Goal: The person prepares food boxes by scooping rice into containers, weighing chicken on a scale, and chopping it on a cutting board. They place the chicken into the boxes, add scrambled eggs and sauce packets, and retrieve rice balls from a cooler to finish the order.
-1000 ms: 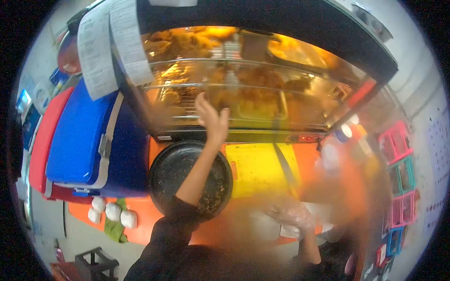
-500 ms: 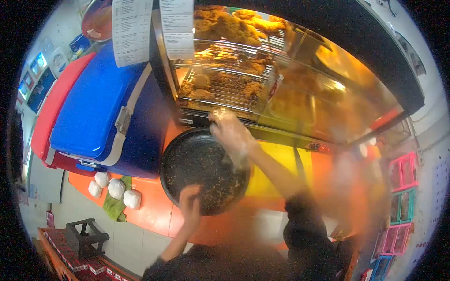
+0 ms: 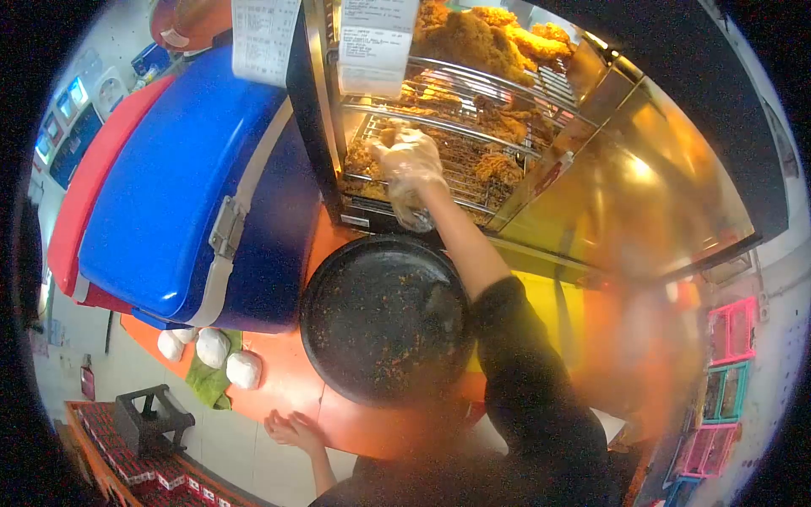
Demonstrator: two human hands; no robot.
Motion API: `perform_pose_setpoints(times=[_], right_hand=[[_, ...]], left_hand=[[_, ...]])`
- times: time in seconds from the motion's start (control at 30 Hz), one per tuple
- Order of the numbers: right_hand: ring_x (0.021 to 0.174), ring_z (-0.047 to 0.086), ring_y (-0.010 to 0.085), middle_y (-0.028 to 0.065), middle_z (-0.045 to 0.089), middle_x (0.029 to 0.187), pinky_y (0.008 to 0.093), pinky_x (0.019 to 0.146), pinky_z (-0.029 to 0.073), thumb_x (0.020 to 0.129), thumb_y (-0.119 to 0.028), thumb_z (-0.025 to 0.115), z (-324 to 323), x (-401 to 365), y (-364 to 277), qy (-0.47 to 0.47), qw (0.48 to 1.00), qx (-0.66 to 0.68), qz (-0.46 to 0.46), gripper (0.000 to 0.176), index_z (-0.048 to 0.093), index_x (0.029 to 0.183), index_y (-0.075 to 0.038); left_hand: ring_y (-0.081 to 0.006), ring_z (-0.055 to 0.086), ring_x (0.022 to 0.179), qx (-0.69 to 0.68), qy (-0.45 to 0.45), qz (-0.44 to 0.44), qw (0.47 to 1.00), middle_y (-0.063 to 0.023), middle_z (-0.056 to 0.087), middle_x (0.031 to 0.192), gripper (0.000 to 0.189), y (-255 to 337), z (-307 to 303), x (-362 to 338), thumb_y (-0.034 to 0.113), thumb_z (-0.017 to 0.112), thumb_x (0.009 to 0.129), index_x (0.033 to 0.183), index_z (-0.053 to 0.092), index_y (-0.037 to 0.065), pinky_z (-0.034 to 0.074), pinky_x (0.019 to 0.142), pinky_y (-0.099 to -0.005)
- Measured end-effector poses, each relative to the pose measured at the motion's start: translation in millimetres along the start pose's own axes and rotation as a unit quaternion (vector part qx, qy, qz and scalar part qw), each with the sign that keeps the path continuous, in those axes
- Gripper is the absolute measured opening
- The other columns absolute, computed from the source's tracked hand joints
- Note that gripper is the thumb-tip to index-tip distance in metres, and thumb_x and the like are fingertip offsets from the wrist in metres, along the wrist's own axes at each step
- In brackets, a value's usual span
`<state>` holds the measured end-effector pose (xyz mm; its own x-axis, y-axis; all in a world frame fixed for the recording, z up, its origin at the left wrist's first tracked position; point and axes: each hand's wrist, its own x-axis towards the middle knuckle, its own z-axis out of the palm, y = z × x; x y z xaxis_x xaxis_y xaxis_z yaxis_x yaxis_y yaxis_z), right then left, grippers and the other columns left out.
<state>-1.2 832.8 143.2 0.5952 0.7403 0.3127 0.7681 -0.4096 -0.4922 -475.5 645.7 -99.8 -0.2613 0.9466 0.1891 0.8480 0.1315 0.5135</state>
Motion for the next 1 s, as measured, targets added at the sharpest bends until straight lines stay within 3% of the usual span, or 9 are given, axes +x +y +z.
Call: perform_pose_setpoints(times=[0.2, 0.33, 0.37, 0.47, 0.67, 0.73, 0.77, 0.87, 1.0], right_hand=[[0.073, 0.059, 0.0209, 0.0104, 0.065, 0.083, 0.0323, 0.068, 0.048, 0.075, -0.041, 0.066, 16, 39, 18, -0.056, 0.982, 0.053, 0.174, 0.036, 0.065, 0.091, -0.009], [0.067, 0.058, 0.0168, 0.0058, 0.061, 0.07, 0.0308, 0.068, 0.049, 0.086, -0.026, 0.059, -6, 20, 32, 0.043, 0.743, 0.548, 0.381, 0.026, 0.063, 0.079, -0.002], [0.078, 0.061, 0.0176, 0.0086, 0.065, 0.085, 0.028, 0.07, 0.048, 0.081, -0.038, 0.063, -21, 7, 37, -0.055, 0.91, 0.278, 0.304, 0.035, 0.064, 0.092, -0.005], [0.087, 0.06, 0.0182, 0.0079, 0.064, 0.089, 0.0296, 0.078, 0.048, 0.071, -0.034, 0.07, -22, -10, 29, 0.012, 0.977, 0.163, 0.14, 0.04, 0.061, 0.096, -0.004], [0.083, 0.06, 0.0183, 0.0087, 0.064, 0.089, 0.0335, 0.076, 0.049, 0.072, -0.03, 0.069, 1, -3, 39, -0.014, 0.867, 0.478, 0.138, 0.038, 0.059, 0.101, -0.007], [0.072, 0.06, 0.0177, 0.0072, 0.062, 0.083, 0.0308, 0.062, 0.051, 0.077, -0.033, 0.063, -24, -44, 8, 0.117, 0.986, 0.054, -0.109, 0.033, 0.058, 0.1, -0.009], [0.078, 0.061, 0.0211, 0.0095, 0.062, 0.082, 0.0332, 0.067, 0.05, 0.079, -0.034, 0.059, -58, -72, -45, -0.093, 0.988, 0.095, 0.073, 0.03, 0.058, 0.096, -0.01], [0.086, 0.06, 0.0302, 0.0146, 0.061, 0.089, 0.0397, 0.08, 0.047, 0.079, -0.036, 0.06, -21, -146, -32, -0.357, 0.905, 0.167, -0.159, 0.032, 0.059, 0.094, -0.008], [0.101, 0.055, 0.0302, 0.0159, 0.059, 0.105, 0.0419, 0.091, 0.042, 0.081, -0.045, 0.058, -1, -203, -34, -0.409, 0.888, 0.179, -0.112, 0.044, 0.059, 0.104, -0.008]], left_hand=[[-0.0379, 0.026, 0.124, 0.03, 0.014, -0.063, 0.997, -0.0212, 0.03, 0.136, 0.048, 27, -6, 2, 0.04, 0.04, 0.088, 0.122, 0.044, 0.005, 0.021, 0.099, -0.0537], [-0.0378, 0.027, 0.123, 0.016, 0.021, -0.047, 0.999, -0.0209, 0.029, 0.136, 0.046, 27, -3, 4, 0.033, 0.045, 0.085, 0.122, 0.044, 0.005, 0.023, 0.099, -0.054], [-0.0378, 0.027, 0.123, 0.018, 0.016, -0.048, 0.999, -0.0209, 0.029, 0.136, 0.046, 29, -6, 3, 0.033, 0.045, 0.085, 0.122, 0.044, 0.005, 0.023, 0.099, -0.054], [-0.0384, 0.026, 0.123, 0.004, 0.001, -0.063, 0.998, -0.0212, 0.03, 0.135, 0.046, 33, -7, 6, 0.03, 0.046, 0.083, 0.121, 0.044, 0.003, 0.023, 0.099, -0.0537], [-0.0386, 0.026, 0.123, 0.002, 0.011, -0.035, 0.999, -0.0221, 0.029, 0.134, 0.046, 22, -5, 5, 0.028, 0.047, 0.082, 0.12, 0.044, 0.002, 0.024, 0.1, -0.0531], [-0.0385, 0.026, 0.122, 0.001, 0.008, -0.036, 0.999, -0.0225, 0.029, 0.134, 0.045, 23, -3, 6, 0.027, 0.046, 0.083, 0.12, 0.044, 0.001, 0.023, 0.1, -0.0526], [-0.0385, 0.026, 0.122, -0.002, 0.005, -0.038, 0.999, -0.0225, 0.029, 0.134, 0.045, 24, -3, 7, 0.027, 0.046, 0.083, 0.12, 0.044, 0.001, 0.023, 0.1, -0.0526], [-0.0385, 0.026, 0.122, 0.002, 0.008, -0.031, 0.999, -0.0225, 0.029, 0.134, 0.045, 21, -4, 7, 0.027, 0.046, 0.084, 0.12, 0.044, 0.001, 0.022, 0.1, -0.0522], [-0.0391, 0.026, 0.121, -0.033, 0.004, -0.023, 0.999, -0.0227, 0.03, 0.134, 0.046, 28, -8, 5, 0.03, 0.044, 0.085, 0.119, 0.044, 0.0, 0.022, 0.099, -0.0531]])
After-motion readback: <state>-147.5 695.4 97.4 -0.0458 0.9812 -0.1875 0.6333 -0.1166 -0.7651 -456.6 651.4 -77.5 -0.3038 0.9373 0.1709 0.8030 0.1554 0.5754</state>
